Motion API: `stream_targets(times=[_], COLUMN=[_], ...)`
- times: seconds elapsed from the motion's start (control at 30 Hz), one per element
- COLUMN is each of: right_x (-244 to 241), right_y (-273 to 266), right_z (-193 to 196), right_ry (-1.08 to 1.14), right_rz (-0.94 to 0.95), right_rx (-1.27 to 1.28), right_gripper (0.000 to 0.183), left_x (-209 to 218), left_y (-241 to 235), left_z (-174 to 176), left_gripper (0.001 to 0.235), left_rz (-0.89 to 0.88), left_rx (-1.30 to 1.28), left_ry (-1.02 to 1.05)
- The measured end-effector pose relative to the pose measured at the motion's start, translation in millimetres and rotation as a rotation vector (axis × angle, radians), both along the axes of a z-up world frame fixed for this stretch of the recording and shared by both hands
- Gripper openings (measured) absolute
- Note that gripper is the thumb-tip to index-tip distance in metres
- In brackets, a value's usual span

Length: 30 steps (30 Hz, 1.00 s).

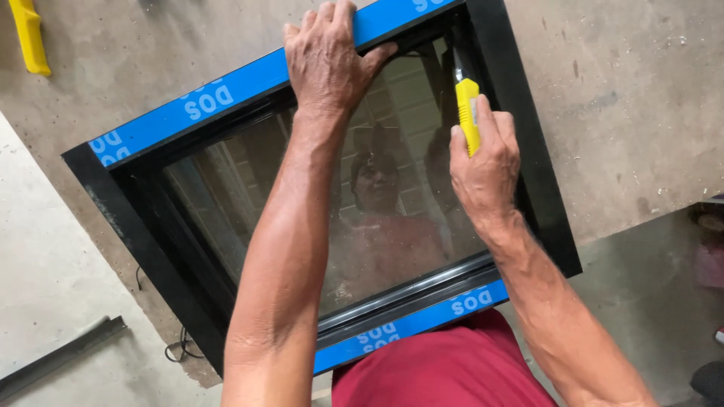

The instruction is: Trimming excess material from the edges of a window pane using a utility knife

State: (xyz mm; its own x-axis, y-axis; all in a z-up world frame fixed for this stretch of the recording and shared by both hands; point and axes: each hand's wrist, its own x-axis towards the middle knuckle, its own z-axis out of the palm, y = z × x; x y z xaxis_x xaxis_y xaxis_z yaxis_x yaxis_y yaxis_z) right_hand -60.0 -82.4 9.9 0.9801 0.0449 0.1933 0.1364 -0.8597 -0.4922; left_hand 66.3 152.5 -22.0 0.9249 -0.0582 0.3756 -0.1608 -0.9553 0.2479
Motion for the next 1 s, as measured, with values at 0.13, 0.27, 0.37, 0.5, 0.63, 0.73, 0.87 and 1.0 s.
stream_targets(times=[0.13, 0.27, 0.37, 0.5, 0.63, 0.73, 0.87, 1.0], right_x=[1.9, 3.2, 10.3, 1.8, -5.6, -11.7, -20.8, -12.9], right_y=[7.4, 11.9, 25.5, 31.5, 26.5, 28.4, 23.3, 12.8], right_z=[4.1, 1.8, 0.3, -4.7, 3.4, 9.7, 19.1, 38.8], right_ry=[-0.022, -0.029, 0.024, 0.007, 0.04, 0.081, 0.141, 0.135], right_rz=[-0.018, -0.057, -0.109, -0.137, -0.195, -0.21, -0.184, -0.145], right_rx=[-0.028, -0.105, -0.139, -0.181, -0.178, -0.23, -0.286, -0.218], right_gripper=[0.05, 0.05, 0.051, 0.054, 0.05, 0.052, 0.053, 0.047], left_x=[0.7, 1.3, 1.6, -0.2, 2.2, 0.5, 1.4, 1.6], left_y=[1.4, 1.8, 2.1, 3.4, 3.1, 4.4, 3.3, 2.3], left_z=[-2.0, -5.3, -9.7, -13.6, -8.3, -8.3, -9.9, -12.8], left_gripper=[0.067, 0.067, 0.073, 0.076, 0.073, 0.07, 0.069, 0.069], left_rz=[0.001, 0.012, 0.025, 0.027, 0.018, 0.024, 0.044, 0.054], left_rx=[0.051, 0.072, 0.048, 0.052, 0.039, 0.039, 0.034, 0.056], left_ry=[-0.057, -0.067, -0.089, -0.086, -0.093, -0.076, -0.064, -0.082])
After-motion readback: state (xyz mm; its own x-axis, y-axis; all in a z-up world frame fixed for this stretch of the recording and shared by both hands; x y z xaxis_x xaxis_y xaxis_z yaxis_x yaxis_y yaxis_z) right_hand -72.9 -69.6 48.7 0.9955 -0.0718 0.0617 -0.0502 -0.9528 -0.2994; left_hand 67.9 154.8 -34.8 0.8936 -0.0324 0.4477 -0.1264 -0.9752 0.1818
